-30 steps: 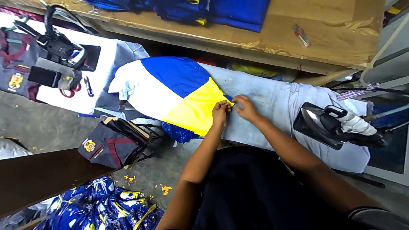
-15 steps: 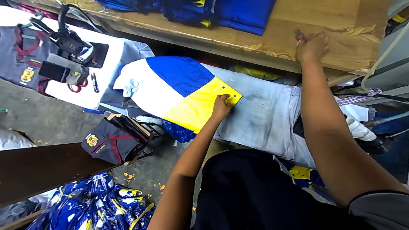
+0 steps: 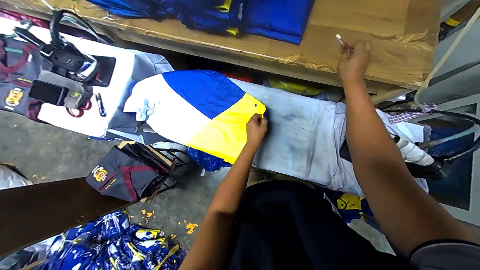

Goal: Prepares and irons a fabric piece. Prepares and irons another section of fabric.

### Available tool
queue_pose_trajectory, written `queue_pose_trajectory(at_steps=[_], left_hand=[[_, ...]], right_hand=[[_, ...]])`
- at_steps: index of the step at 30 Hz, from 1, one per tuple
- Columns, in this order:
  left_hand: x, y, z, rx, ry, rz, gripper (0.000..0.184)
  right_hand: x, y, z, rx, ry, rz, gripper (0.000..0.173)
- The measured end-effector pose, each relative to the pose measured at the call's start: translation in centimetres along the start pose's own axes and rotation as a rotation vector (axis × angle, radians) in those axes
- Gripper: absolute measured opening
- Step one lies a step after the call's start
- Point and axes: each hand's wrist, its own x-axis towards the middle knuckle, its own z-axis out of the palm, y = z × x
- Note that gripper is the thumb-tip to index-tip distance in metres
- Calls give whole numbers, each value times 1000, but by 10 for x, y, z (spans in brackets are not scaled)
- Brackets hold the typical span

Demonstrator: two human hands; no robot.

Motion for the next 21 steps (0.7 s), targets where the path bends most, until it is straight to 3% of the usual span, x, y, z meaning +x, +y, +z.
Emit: queue_pose_trajectory(at_steps=[2, 4, 9, 15, 21], left_hand=[[-14, -18, -10, -325, 98, -78, 24], [-27, -29, -16, -530, 158, -157, 26], [-37, -41, -25, -685, 227, -239, 35], [-42, -48, -29, -580, 271, -141, 31], [-42, -40, -26, -178, 276, 33, 27]], right_hand=[[-23, -18, 1, 219, -42, 24, 38], [-67, -33, 14, 403, -218, 58, 42], [-169, -65, 79, 486, -679, 39, 44], [-199, -94, 95, 316, -690, -272, 39], [-191, -115, 85, 121, -800, -291, 40]])
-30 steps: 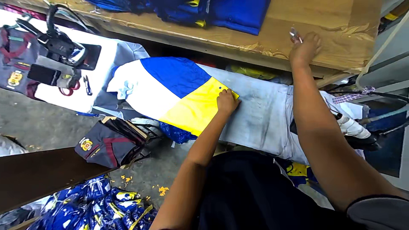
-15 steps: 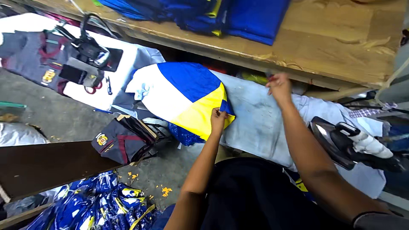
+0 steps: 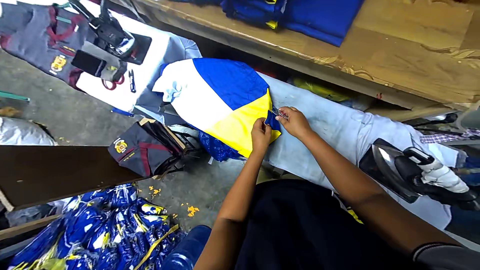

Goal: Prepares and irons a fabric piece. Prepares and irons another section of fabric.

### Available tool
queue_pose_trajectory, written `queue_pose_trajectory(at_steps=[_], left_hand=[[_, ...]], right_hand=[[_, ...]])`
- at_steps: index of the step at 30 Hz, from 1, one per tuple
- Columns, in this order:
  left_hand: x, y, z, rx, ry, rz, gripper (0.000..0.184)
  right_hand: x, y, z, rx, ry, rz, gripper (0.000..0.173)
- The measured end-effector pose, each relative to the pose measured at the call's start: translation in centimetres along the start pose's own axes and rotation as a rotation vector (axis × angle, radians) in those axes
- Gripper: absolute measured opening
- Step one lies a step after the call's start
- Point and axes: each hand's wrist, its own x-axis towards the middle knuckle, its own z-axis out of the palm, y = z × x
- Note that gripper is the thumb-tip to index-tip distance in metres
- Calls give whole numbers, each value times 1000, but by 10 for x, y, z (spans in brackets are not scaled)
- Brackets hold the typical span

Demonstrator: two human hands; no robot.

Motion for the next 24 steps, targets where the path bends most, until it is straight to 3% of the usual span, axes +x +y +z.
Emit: queue_pose_trajectory(at_steps=[6, 17, 21, 24], left_hand=[[-2, 11, 10, 256, -70, 125, 29], [-4, 12, 15, 304, -104, 151, 28], [-4, 11, 16, 287, -88, 141, 29], [-4, 9, 16, 268, -76, 140, 30]], right_hand=[[1, 1, -3, -38, -35, 37, 38], [3, 8, -5, -73, -17, 19, 32], [4, 20, -7, 72, 131, 5, 33], [3, 25, -7, 137, 121, 14, 36]])
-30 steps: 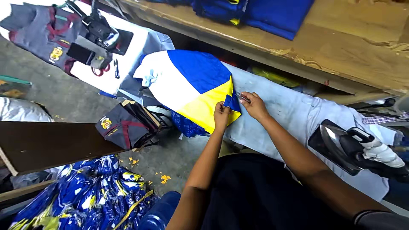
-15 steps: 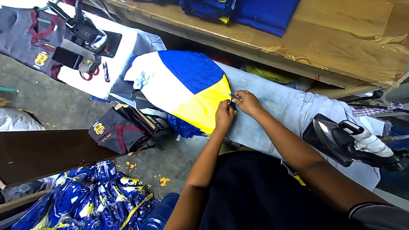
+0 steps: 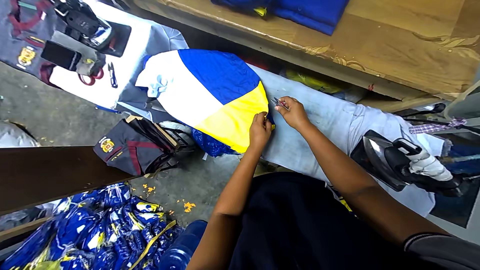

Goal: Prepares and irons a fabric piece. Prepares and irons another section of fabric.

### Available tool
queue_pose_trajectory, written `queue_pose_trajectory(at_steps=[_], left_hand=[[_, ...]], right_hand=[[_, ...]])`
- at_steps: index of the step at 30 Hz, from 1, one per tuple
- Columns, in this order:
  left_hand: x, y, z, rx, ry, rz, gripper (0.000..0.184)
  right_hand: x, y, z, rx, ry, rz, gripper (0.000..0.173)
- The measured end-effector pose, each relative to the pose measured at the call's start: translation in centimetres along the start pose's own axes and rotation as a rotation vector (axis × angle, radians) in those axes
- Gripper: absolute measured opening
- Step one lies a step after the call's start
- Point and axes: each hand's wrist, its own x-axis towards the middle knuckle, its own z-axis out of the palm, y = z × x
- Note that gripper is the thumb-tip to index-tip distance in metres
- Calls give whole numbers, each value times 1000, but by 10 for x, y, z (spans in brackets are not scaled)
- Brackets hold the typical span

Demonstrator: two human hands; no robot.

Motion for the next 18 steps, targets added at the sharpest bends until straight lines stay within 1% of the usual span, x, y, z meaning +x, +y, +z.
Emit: queue_pose_trajectory(at_steps=[5, 13, 18], left_hand=[[0, -1, 4, -3, 26, 32, 29], [1, 0, 5, 5, 30, 59, 28], [3, 5, 6, -30, 19, 45, 28]], right_hand=[[-2, 4, 9, -17, -74, -13, 35], [-4, 9, 16, 28, 3, -57, 29], [-2, 20, 16, 97, 32, -98, 32]])
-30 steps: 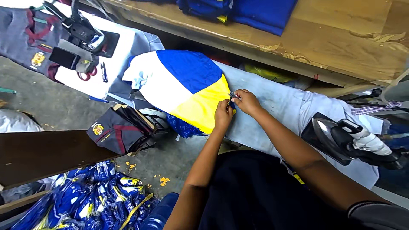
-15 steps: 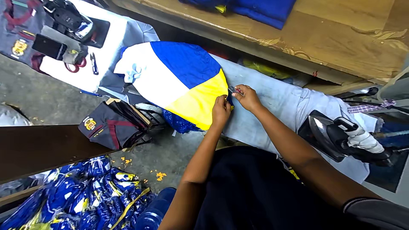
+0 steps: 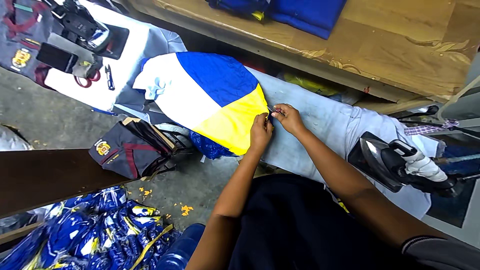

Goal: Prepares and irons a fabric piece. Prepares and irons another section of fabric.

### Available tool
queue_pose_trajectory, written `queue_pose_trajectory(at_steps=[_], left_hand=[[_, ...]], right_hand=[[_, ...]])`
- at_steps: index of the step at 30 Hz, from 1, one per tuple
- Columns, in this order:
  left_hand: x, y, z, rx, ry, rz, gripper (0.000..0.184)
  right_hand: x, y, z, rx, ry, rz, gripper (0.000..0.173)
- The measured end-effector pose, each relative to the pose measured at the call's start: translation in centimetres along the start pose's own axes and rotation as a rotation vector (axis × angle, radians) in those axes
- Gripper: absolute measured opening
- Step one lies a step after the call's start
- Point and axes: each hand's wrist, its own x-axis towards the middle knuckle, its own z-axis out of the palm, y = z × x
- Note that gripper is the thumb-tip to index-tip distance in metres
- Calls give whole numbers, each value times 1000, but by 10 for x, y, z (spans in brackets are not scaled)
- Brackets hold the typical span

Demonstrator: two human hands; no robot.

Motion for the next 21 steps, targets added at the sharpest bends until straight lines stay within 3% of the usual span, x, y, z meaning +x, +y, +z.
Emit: queue_pose_trajectory(at_steps=[11, 15, 18, 21], left_hand=[[2, 4, 0, 7, -37, 23, 30], [0, 12, 10, 136, -495, 211, 55], [-22, 26, 20, 169, -774, 293, 50], [-53, 37, -1, 101, -898, 265, 43]], right_hand=[[-2, 15, 5, 27, 126, -90, 31], [2, 9, -34, -27, 254, -96, 40], [17, 13, -103, -191, 454, -84, 48], [31, 21, -174, -340, 630, 122, 49]])
